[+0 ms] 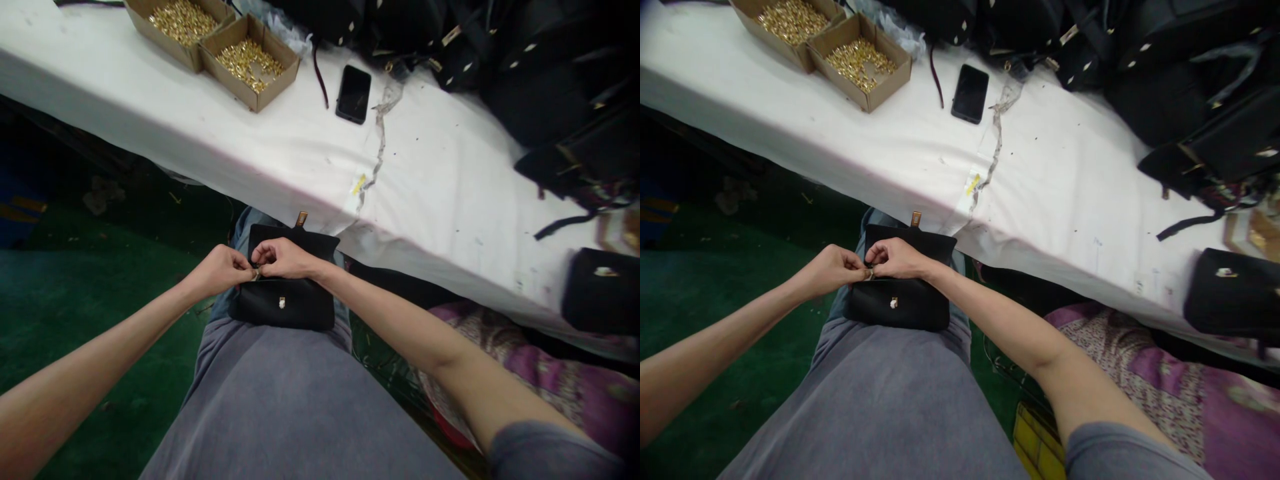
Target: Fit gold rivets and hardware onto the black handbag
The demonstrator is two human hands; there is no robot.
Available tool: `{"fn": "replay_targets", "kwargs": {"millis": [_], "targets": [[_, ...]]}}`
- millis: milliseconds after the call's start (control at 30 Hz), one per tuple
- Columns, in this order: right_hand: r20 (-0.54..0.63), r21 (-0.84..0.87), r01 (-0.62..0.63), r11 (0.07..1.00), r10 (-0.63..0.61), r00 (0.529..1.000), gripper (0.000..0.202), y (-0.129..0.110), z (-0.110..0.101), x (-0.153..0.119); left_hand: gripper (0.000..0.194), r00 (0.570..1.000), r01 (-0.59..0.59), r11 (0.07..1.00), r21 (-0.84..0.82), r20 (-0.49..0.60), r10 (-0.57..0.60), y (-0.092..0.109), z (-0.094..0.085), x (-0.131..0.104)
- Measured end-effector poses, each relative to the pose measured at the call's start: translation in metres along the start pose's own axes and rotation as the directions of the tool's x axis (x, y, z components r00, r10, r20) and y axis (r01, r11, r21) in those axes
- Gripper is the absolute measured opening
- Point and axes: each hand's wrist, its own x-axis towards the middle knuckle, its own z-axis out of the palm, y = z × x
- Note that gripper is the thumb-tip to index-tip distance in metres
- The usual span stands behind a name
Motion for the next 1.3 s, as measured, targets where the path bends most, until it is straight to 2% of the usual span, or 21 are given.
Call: {"fn": "replay_targets", "kwargs": {"millis": [300, 433, 600, 700, 833, 1000, 1133, 1300], "targets": [[-0.038, -0.034, -0.008, 0.999, 0.007, 0.999, 0.029, -0.010, 0.003, -0.001, 0.022, 0.985, -0.078, 0.988, 0.136, -0.143, 0.098, 0.015, 0.007, -0.008], [-0.041, -0.047, 0.006, 0.999, -0.008, 0.999, 0.026, -0.006, 0.004, 0.004, 0.026, 0.966, -0.128, 0.970, 0.206, -0.196, 0.170, 0.014, 0.011, -0.008], [-0.104, -0.052, -0.007, 0.999, 0.001, 0.995, 0.025, 0.004, 0.005, 0.008, 0.023, 0.933, -0.174, 0.955, 0.242, -0.271, 0.238, 0.005, 0.021, -0.005], [-0.157, -0.047, -0.049, 0.998, 0.041, 0.987, 0.027, 0.009, 0.005, 0.009, 0.021, 0.942, -0.140, 0.977, 0.158, -0.281, 0.181, -0.006, 0.025, -0.002], [-0.149, -0.048, -0.087, 0.995, 0.079, 0.986, 0.032, 0.012, 0.002, 0.009, 0.028, 0.987, -0.055, 0.998, -0.019, -0.154, 0.052, -0.015, 0.020, -0.002], [-0.125, -0.065, -0.102, 0.993, 0.093, 0.988, 0.034, 0.013, 0.000, 0.009, 0.036, 0.995, 0.023, 0.992, -0.122, -0.098, -0.035, -0.013, 0.012, -0.004], [-0.114, -0.069, -0.108, 0.992, 0.100, 0.989, 0.036, 0.014, -0.001, 0.011, 0.037, 0.992, 0.046, 0.988, -0.147, -0.110, -0.062, -0.009, 0.010, -0.004], [-0.092, -0.071, -0.109, 0.992, 0.103, 0.990, 0.036, 0.008, 0.000, 0.009, 0.037, 0.990, 0.065, 0.996, -0.068, -0.119, -0.073, -0.004, 0.011, -0.005]]}}
